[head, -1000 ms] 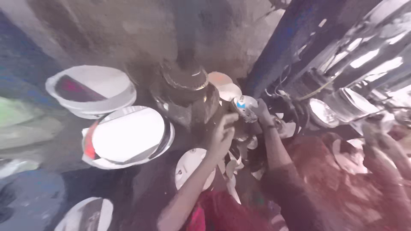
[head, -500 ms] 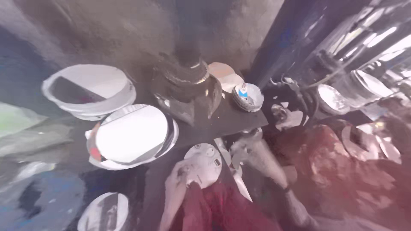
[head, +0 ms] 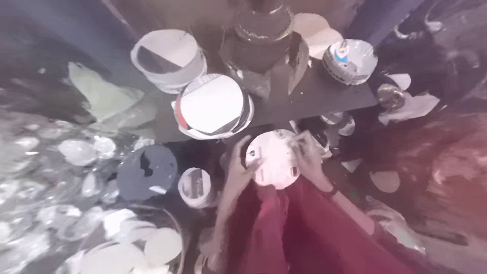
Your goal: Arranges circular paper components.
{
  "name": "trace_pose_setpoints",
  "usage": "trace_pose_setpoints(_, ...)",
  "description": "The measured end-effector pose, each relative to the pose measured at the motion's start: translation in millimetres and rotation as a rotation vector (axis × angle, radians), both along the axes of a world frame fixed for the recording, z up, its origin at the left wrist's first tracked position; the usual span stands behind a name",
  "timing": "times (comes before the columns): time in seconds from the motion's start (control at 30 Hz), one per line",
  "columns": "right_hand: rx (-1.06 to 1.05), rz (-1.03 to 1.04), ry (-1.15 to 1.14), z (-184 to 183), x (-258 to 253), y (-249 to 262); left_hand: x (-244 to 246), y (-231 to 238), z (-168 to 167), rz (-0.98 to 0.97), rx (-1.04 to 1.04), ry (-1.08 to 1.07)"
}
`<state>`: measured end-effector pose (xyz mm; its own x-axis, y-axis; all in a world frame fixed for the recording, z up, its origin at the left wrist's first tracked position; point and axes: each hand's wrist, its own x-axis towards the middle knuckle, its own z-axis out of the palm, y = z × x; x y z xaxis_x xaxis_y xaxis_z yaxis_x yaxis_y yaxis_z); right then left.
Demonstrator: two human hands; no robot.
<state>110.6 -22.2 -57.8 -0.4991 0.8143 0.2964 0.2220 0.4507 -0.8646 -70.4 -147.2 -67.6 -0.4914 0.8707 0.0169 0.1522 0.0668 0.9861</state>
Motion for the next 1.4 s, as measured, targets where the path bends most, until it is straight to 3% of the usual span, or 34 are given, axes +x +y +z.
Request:
trace_pose_setpoints(0.07, 0.026, 0.021, -0.073, -3, -4, -6, 2, -1, 5, 0.070, -0.051, 0.013)
trace_pose_setpoints(0.13, 0.199, -0.068, -0.408, -9, -8, 3, -5, -4, 5, 0.192, -0.115, 0.109)
trace_pose_setpoints(0.2, 0.191, -0.084, -0.661, -24, -5, 18, -16, -16, 3, 0.288, -0.135, 0.144)
trace_pose_setpoints(0.23, 0.193, -0.114, -0.661, -30, -3, 23, -21, -23, 3, 0.324, -0.127, 0.114)
trace_pose_setpoints(0.3, 0.243, -0.178, -0.454, -27, -1, 24, -28, -31, 1, 0.359, -0.051, -0.014)
trace_pose_setpoints(0.4, -0.002, -0.094, -0.071, -12, -6, 0, -22, -33, -4, 0.220, 0.070, -0.199)
trace_pose_setpoints(0.5, -0.194, 0.132, 0.023, 4, -21, -18, -11, -26, -2, 0.048, 0.110, -0.248)
trace_pose_setpoints(0.57, -0.093, 0.191, -0.069, 24, -28, -10, -11, -29, -2, -0.049, 0.111, -0.263)
trace_pose_setpoints(0.63, 0.141, 0.195, -0.080, 48, -43, 5, -12, -41, -4, -0.164, 0.100, -0.319)
trace_pose_setpoints(0.77, 0.425, 0.182, -0.087, 93, -120, 34, -3, -49, -12, -0.474, 0.115, -0.406)
trace_pose_setpoints(0.83, 0.471, 0.178, -0.297, 100, -163, 42, -4, -53, -5, -0.400, 0.190, -0.391)
trace_pose_setpoints(0.9, 0.473, 0.150, -0.509, 98, -192, 47, -15, -64, 4, -0.174, 0.267, -0.298)
trace_pose_setpoints(0.97, 0.450, 0.118, -0.547, 96, -206, 52, -30, -80, 9, 0.118, 0.291, -0.236)
trace_pose_setpoints(1.07, 0.461, 0.080, -0.253, 100, -201, 52, -51, -103, 22, 0.430, 0.263, -0.229)
trace_pose_setpoints(1.17, 0.286, 0.092, 0.122, 100, -182, 52, -69, -116, 24, 0.520, 0.275, -0.134)
trace_pose_setpoints(1.27, 0.189, 0.397, 0.057, 109, -159, 15, -71, -112, 36, 0.529, 0.278, -0.063)
trace_pose_setpoints(1.33, 0.316, 0.554, -0.001, 103, -154, -11, -75, -109, 37, 0.527, 0.287, 0.048)
trace_pose_setpoints(1.4, 0.438, 0.535, 0.005, 98, -157, -9, -78, -117, 41, 0.606, 0.201, 0.284)
